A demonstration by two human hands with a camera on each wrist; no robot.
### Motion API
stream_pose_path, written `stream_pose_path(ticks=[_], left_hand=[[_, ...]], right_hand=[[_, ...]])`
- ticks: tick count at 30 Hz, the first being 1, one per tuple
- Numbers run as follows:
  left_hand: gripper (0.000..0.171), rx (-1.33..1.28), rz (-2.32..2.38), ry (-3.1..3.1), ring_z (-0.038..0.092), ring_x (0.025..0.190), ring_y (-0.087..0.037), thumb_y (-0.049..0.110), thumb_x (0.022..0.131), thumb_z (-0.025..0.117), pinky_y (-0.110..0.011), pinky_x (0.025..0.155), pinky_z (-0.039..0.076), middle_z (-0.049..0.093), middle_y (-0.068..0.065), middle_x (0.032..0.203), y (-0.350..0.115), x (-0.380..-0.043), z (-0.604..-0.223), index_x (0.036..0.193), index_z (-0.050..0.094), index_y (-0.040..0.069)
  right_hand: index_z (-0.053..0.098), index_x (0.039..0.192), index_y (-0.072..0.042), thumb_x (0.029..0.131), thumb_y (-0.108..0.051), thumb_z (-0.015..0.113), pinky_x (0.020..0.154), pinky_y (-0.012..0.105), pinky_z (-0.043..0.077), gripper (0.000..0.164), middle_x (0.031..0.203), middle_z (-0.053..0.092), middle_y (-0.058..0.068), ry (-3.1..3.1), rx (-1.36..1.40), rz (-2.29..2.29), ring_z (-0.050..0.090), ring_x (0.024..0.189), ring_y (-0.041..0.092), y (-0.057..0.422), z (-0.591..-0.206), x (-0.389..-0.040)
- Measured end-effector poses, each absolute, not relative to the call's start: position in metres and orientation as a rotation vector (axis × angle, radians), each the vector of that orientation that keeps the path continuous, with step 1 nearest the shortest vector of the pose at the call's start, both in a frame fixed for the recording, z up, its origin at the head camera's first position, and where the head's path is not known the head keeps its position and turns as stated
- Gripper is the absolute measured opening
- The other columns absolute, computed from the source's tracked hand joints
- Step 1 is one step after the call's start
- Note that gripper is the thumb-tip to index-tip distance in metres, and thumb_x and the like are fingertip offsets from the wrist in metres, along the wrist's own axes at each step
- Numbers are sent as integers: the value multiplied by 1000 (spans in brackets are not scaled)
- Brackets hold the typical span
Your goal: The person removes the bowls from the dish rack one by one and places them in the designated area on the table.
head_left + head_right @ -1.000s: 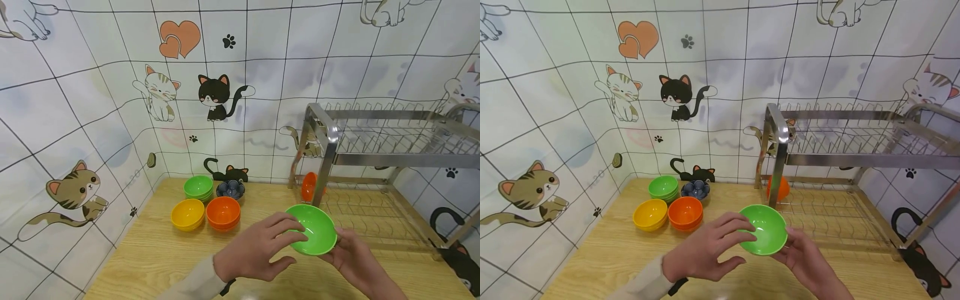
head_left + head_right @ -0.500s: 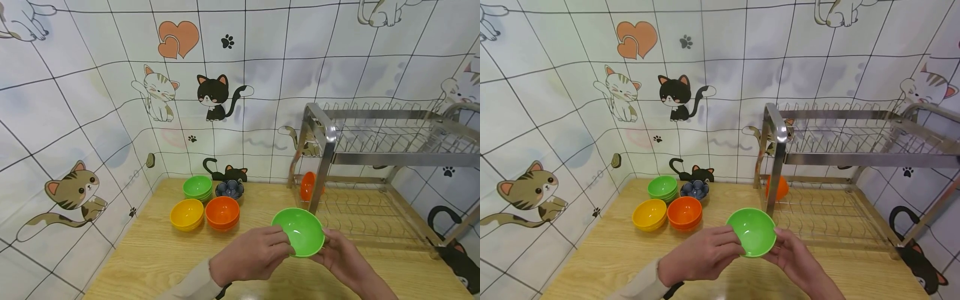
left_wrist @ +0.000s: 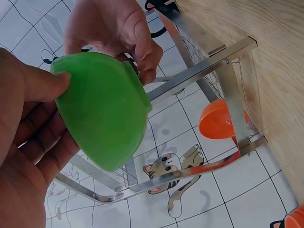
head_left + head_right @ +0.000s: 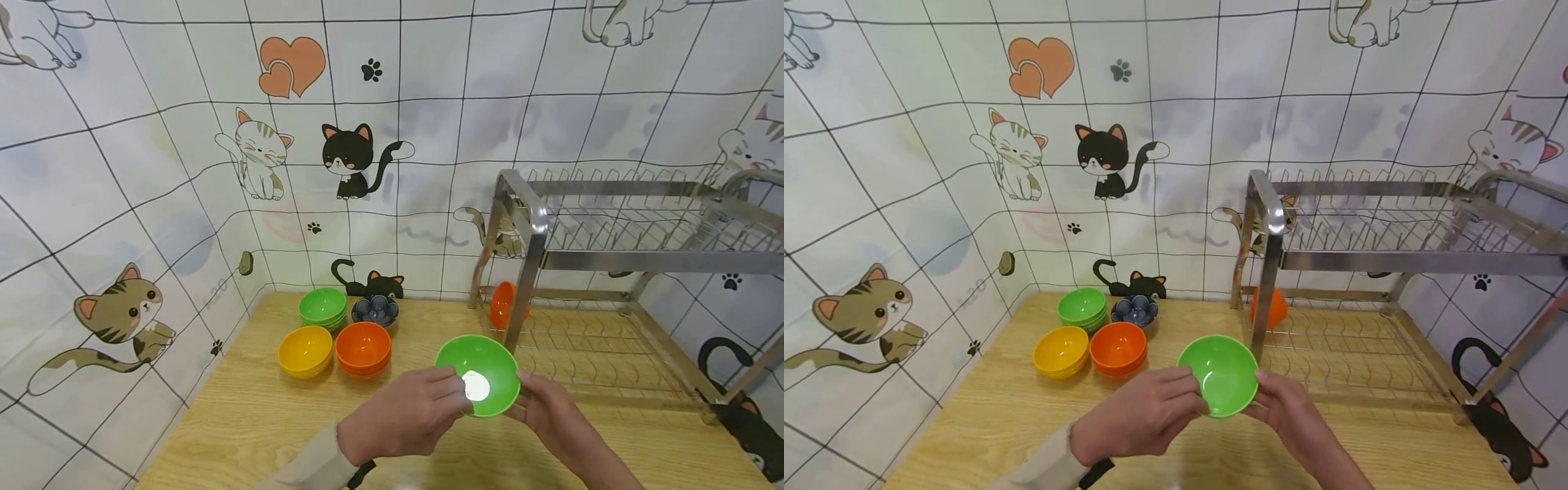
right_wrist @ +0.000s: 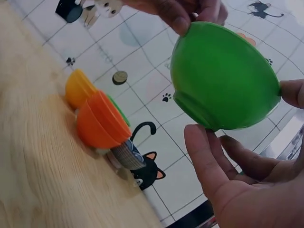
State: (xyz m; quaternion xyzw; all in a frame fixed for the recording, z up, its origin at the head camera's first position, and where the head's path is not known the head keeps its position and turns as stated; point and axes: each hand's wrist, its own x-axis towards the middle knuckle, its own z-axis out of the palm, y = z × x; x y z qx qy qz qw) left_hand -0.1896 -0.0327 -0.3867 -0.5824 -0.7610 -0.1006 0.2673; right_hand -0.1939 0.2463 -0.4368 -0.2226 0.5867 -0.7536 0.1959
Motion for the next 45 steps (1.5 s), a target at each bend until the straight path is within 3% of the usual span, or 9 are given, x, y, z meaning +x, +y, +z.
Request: stream_pose_path(ticks=[7, 11, 14, 18, 24, 29, 33, 39, 45], left_hand=[[11, -1513, -236, -2047, 52, 86, -7, 8, 91, 71, -14, 81, 46, 60, 9, 89, -39, -197, -387, 98, 68, 16], [9, -1477, -237, -2050, 51, 84, -8, 9, 92, 71, -15, 78, 45, 59, 8, 88, -44, -204, -387, 98, 68, 15], [6, -1444, -261, -2047, 50, 82, -9, 9, 94, 68, -15, 75, 44, 59, 7, 88, -49, -210, -388, 98, 69, 14], [8, -1396, -319, -2054, 51, 81, -10, 6, 93, 69, -14, 73, 44, 59, 5, 87, -56, -218, -388, 97, 68, 13], [15, -1283, -355, -2101, 52, 81, -10, 1, 88, 73, -16, 71, 46, 60, 4, 88, -70, -232, -388, 96, 66, 12], [19, -1195, -376, -2126, 54, 82, -11, 0, 85, 77, -18, 71, 50, 61, 3, 89, -85, -251, -392, 94, 66, 12], [18, -1135, -384, -2127, 56, 81, -11, 0, 84, 76, -22, 69, 52, 63, 2, 88, -97, -269, -399, 93, 67, 11], [15, -1041, -404, -2205, 59, 82, -13, -3, 84, 71, -26, 68, 55, 65, -1, 88, -116, -291, -406, 92, 68, 9], [17, -949, -387, -2282, 64, 83, -16, -3, 82, 77, -28, 69, 57, 67, -1, 89, -132, -306, -405, 94, 70, 6]], right_hand=[[51, 147, -3, 111, -19, 43, 95, 25, 58, 40, 132, 62, -18, 2328, -499, -1983, 68, 113, 5, 236, -432, -184], [52, 149, -13, 106, -12, 55, 94, 20, 56, 43, 137, 63, -9, 2706, -631, -1831, 64, 117, 2, 230, -428, -181], [51, 150, -14, 98, 0, 64, 99, 15, 52, 55, 150, 56, -1, 2860, -825, -1798, 55, 131, 2, 230, -427, -182], [53, 147, -4, 81, 13, 75, 106, 12, 46, 71, 158, 47, 13, 3027, -1104, -1775, 46, 143, 6, 231, -424, -187], [53, 141, 8, 67, 7, 83, 111, 14, 42, 80, 153, 47, 27, 3198, -1315, -1826, 46, 145, 13, 233, -418, -199], [47, 149, 3, 70, 14, 81, 113, 14, 40, 87, 158, 42, 24, 3188, -1151, -1931, 41, 148, 14, 233, -410, -205], [39, 156, -7, 79, 18, 75, 113, 13, 40, 89, 159, 42, 14, 3059, -907, -2051, 43, 145, 8, 231, -404, -211], [42, 155, -9, 92, 5, 71, 109, 11, 43, 70, 145, 53, 3, 2926, -678, -2160, 51, 133, -2, 226, -400, -224], [55, 144, -4, 98, -4, 67, 99, 11, 50, 48, 126, 61, -7, 2889, -488, -2234, 60, 117, 0, 224, -398, -234]])
